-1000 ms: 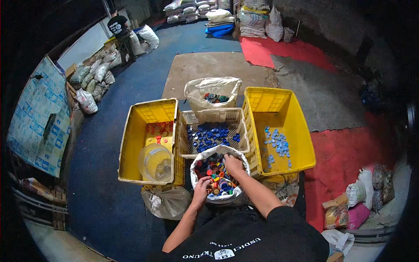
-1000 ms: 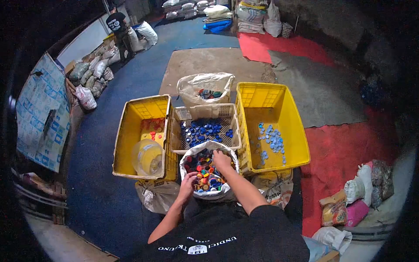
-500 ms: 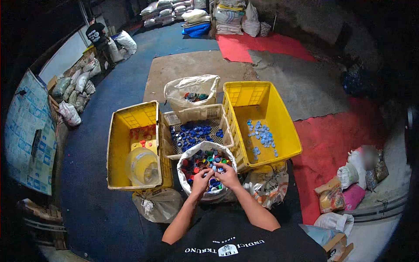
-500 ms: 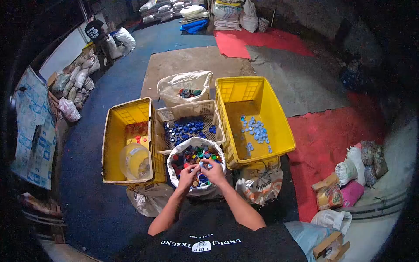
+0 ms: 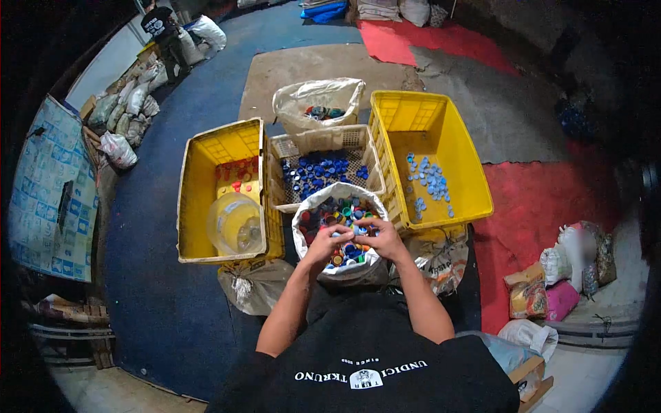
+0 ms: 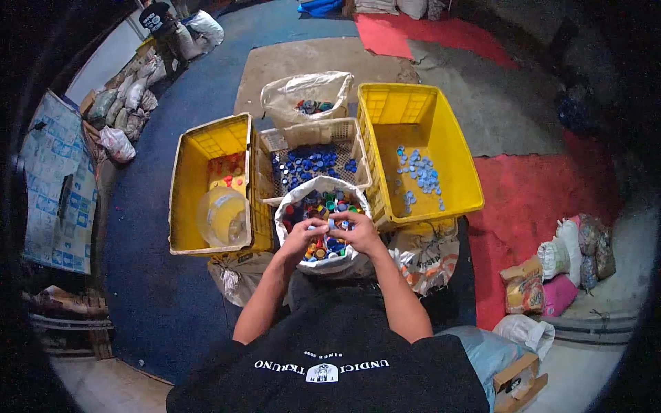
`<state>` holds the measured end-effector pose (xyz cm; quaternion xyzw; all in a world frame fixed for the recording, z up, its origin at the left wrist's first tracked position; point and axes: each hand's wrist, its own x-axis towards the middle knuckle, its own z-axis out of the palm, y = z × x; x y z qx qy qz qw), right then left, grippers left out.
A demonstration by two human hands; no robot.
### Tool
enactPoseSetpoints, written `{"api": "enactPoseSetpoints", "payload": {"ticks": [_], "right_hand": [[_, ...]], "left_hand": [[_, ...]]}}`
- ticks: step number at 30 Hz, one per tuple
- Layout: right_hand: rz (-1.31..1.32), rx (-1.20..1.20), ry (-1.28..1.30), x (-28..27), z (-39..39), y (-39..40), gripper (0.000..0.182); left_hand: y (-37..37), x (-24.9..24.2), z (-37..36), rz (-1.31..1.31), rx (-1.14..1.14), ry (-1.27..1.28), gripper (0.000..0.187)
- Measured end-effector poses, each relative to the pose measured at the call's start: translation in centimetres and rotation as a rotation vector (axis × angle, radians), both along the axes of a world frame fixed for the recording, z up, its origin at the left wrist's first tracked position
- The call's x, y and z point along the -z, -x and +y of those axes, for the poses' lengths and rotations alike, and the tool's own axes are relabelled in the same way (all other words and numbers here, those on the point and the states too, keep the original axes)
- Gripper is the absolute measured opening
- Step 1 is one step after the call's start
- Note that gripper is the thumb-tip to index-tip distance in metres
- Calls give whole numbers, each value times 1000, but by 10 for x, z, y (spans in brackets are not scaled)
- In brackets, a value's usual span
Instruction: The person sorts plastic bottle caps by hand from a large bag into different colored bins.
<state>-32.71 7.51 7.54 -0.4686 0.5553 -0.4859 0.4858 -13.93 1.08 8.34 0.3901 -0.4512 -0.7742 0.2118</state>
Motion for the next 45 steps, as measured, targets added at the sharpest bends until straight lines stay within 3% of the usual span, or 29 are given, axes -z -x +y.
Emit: {"api": "enactPoseSetpoints", "payload": {"ticks": [4, 9, 13, 17, 20, 23, 27, 32, 34, 36, 38, 41, 42, 44, 45], "right_hand": [[141, -13, 39, 0, 2, -9, 38], [49, -73, -83, -4, 0, -11, 41], [108, -45, -6, -2, -9, -12, 41], [82, 35, 59, 8, -14, -16, 38], [100, 26, -11, 7, -15, -15, 39], [231, 59, 117, 11, -13, -16, 40], [401, 93, 137, 15, -12, -18, 39], [403, 98, 134, 19, -15, -17, 41], [377, 122, 145, 29, -19, -13, 41], [312, 172, 188, 38, -22, -4, 39], [347, 149, 97, 38, -21, -1, 37], [-347, 173, -75, 49, -24, -1, 37], [-347, 171, -78, 43, -23, 0, 37], [-958, 93, -157, 25, -15, 1, 33], [-1089, 36, -129, 25, -15, 2, 29]], "left_hand": [[-10, 15, 5, -24, -18, -33, 23], [-17, 20, 3, -151, 39, 298, 30], [-12, 28, 1, 9, 1, 185, 29], [-2, 28, -1, 49, -33, 244, 27], [1, 54, -6, 118, -47, 193, 25], [3, 78, -8, 69, -53, 248, 23], [3, 62, -4, -86, -99, 310, 20], [4, 67, -7, -152, -170, 308, 20], [-2, 87, -19, -143, -352, 259, 21], [-9, 74, -21, -179, -323, 204, 21], [-11, 59, -19, -386, -169, 247, 23], [-10, 73, -20, -405, -197, 311, 30], [-8, 77, -17, -391, -242, 344, 31], [3, 48, -11, -103, -252, -15, 39], [8, 36, -8, 70, -269, -237, 43]]}}
